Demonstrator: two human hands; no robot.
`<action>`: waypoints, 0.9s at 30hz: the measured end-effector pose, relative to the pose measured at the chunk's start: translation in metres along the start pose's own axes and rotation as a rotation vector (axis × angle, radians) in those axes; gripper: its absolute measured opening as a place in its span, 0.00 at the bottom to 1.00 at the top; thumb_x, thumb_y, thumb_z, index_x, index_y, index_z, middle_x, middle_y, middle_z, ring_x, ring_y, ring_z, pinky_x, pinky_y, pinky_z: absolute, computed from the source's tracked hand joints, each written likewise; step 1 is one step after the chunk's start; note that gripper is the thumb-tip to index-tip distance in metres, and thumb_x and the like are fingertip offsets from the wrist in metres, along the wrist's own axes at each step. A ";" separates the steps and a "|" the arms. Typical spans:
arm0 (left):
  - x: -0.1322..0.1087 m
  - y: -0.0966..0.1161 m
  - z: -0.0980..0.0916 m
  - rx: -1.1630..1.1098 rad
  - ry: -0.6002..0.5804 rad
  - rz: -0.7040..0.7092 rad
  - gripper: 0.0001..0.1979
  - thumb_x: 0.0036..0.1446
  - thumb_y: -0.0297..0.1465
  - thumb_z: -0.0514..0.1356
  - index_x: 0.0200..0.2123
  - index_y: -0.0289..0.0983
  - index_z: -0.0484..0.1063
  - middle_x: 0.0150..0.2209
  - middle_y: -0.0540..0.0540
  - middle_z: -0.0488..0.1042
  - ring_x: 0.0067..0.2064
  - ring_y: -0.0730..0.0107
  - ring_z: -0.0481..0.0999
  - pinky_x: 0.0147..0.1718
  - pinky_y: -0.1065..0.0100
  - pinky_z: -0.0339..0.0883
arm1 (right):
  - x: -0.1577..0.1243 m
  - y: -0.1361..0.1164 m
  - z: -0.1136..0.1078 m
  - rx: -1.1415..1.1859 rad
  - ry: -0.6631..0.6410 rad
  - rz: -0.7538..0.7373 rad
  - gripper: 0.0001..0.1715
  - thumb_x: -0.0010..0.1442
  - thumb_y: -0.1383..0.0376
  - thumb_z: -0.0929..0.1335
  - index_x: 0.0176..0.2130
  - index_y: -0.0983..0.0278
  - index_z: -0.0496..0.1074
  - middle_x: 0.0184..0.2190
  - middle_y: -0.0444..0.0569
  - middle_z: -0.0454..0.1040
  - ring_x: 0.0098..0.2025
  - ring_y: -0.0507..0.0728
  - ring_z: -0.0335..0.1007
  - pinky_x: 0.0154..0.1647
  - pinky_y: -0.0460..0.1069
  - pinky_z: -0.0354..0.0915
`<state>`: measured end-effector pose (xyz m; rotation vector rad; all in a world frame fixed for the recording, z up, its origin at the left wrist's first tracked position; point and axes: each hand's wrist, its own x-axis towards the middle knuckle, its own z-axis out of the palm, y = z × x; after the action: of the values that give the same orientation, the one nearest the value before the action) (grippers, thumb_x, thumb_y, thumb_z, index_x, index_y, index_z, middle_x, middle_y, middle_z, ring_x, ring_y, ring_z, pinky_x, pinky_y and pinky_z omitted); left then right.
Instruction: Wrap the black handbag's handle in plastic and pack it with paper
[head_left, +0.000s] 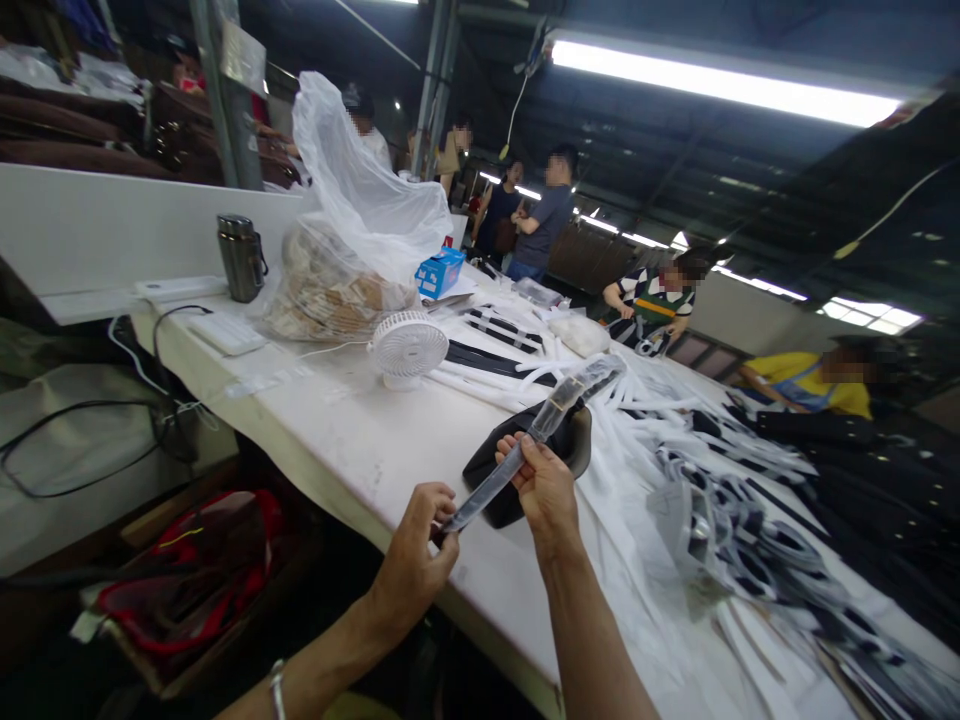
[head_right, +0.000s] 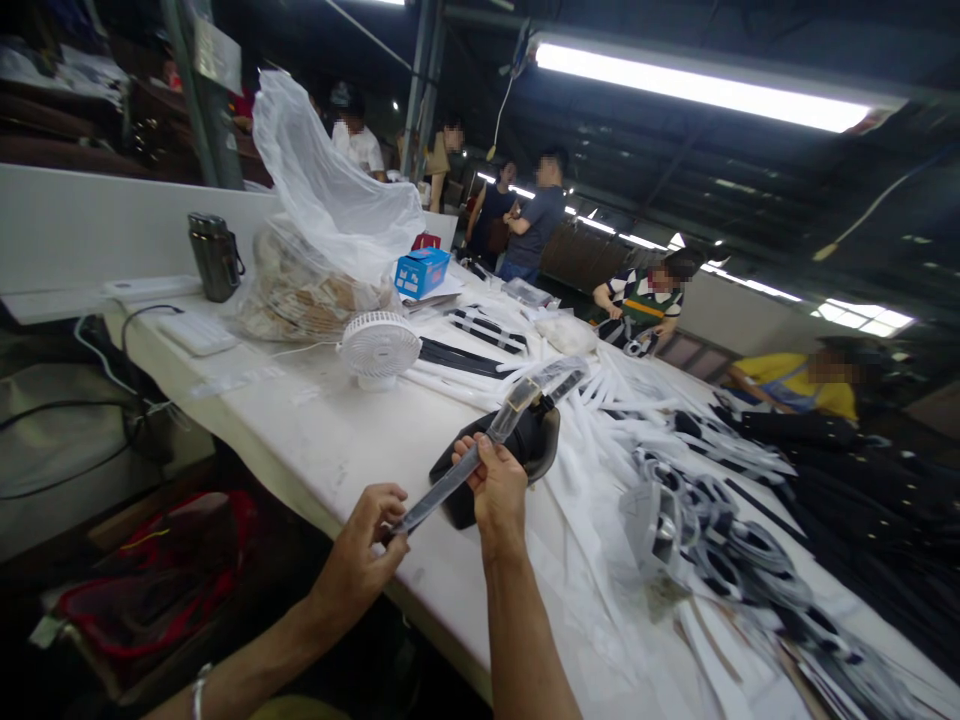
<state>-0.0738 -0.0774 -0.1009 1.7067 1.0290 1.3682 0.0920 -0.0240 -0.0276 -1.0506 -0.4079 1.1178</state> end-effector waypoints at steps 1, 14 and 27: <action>0.001 -0.002 0.000 0.053 0.004 0.054 0.12 0.52 0.19 0.53 0.38 0.39 0.64 0.45 0.45 0.66 0.42 0.67 0.72 0.38 0.65 0.74 | 0.000 0.000 0.000 0.000 0.002 0.002 0.17 0.46 0.64 0.79 0.33 0.69 0.74 0.29 0.53 0.81 0.34 0.61 0.80 0.38 0.56 0.78; -0.006 -0.033 -0.027 0.300 -0.055 0.417 0.11 0.59 0.17 0.49 0.35 0.39 0.64 0.39 0.47 0.71 0.38 0.73 0.75 0.37 0.74 0.69 | 0.005 0.002 -0.005 -0.013 -0.022 0.009 0.16 0.49 0.62 0.78 0.34 0.67 0.73 0.30 0.51 0.81 0.37 0.61 0.80 0.42 0.57 0.77; 0.096 0.022 0.010 -0.263 -0.314 -0.212 0.19 0.62 0.47 0.53 0.33 0.37 0.68 0.30 0.48 0.73 0.33 0.68 0.73 0.32 0.69 0.66 | 0.001 0.002 -0.008 -0.095 -0.094 0.061 0.20 0.39 0.61 0.81 0.32 0.68 0.79 0.31 0.51 0.81 0.36 0.57 0.78 0.36 0.48 0.73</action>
<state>-0.0494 -0.0007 -0.0435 1.5085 0.7880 1.0114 0.0972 -0.0269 -0.0332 -1.1021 -0.5105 1.2153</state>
